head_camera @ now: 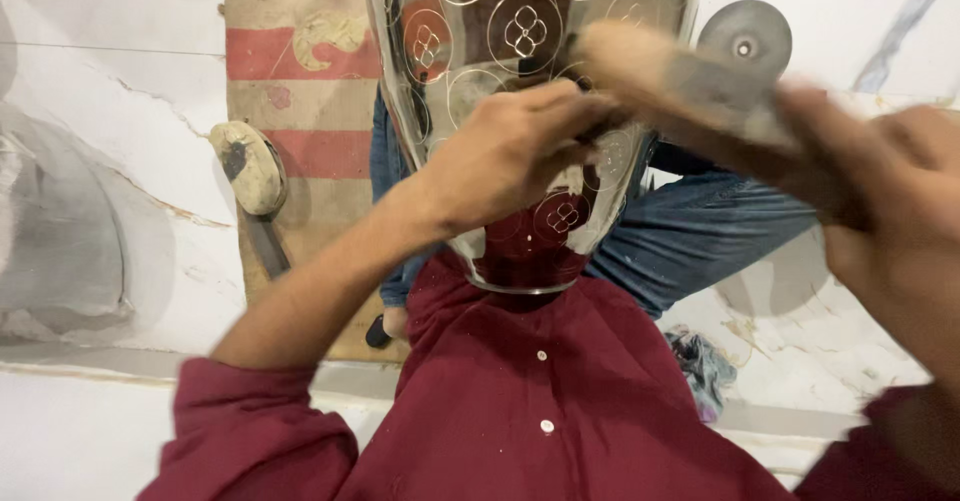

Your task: The person uses a hammer and chisel to engrave a decorative pattern onto a large metal vessel. They repeatedly strike the chisel to create indentations in the metal surface.

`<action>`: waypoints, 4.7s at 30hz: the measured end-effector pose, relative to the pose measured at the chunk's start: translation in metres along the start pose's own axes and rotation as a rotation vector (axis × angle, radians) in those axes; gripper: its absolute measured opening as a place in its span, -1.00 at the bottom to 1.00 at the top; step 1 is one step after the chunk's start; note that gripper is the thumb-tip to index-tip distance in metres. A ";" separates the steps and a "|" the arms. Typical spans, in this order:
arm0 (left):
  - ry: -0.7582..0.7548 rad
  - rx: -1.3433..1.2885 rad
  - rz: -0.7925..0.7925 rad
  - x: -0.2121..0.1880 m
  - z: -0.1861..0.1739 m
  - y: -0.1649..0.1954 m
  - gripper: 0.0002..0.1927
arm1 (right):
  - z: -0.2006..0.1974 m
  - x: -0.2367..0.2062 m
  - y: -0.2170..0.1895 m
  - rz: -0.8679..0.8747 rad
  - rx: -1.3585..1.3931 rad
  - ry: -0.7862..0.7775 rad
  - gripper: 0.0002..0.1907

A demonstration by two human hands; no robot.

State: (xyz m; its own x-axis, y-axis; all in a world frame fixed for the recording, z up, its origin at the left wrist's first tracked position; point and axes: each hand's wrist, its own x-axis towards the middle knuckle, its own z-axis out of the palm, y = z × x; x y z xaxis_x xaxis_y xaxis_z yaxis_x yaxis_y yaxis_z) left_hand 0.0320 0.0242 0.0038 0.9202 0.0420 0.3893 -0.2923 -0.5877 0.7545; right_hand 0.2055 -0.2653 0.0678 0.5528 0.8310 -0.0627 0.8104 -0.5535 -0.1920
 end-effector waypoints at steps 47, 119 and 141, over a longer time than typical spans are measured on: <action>1.342 -1.489 -0.307 -0.084 0.031 -0.187 -0.71 | 0.217 0.023 -0.020 0.472 1.846 0.097 -0.25; 0.794 0.043 -0.379 -0.096 0.111 0.001 -0.74 | -0.094 0.027 -0.146 -0.623 -0.765 -0.106 -0.17; -0.148 -0.242 0.018 0.006 0.011 -0.015 -0.51 | 0.097 -0.080 -0.010 0.072 0.201 0.339 -0.01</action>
State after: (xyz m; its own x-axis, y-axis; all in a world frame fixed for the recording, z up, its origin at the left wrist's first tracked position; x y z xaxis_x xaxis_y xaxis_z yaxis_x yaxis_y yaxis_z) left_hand 0.0450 0.0244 -0.0105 0.9371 -0.0959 0.3356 -0.3463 -0.3767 0.8592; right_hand 0.1343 -0.3211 -0.0201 0.6669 0.7062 0.2377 0.7316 -0.5598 -0.3892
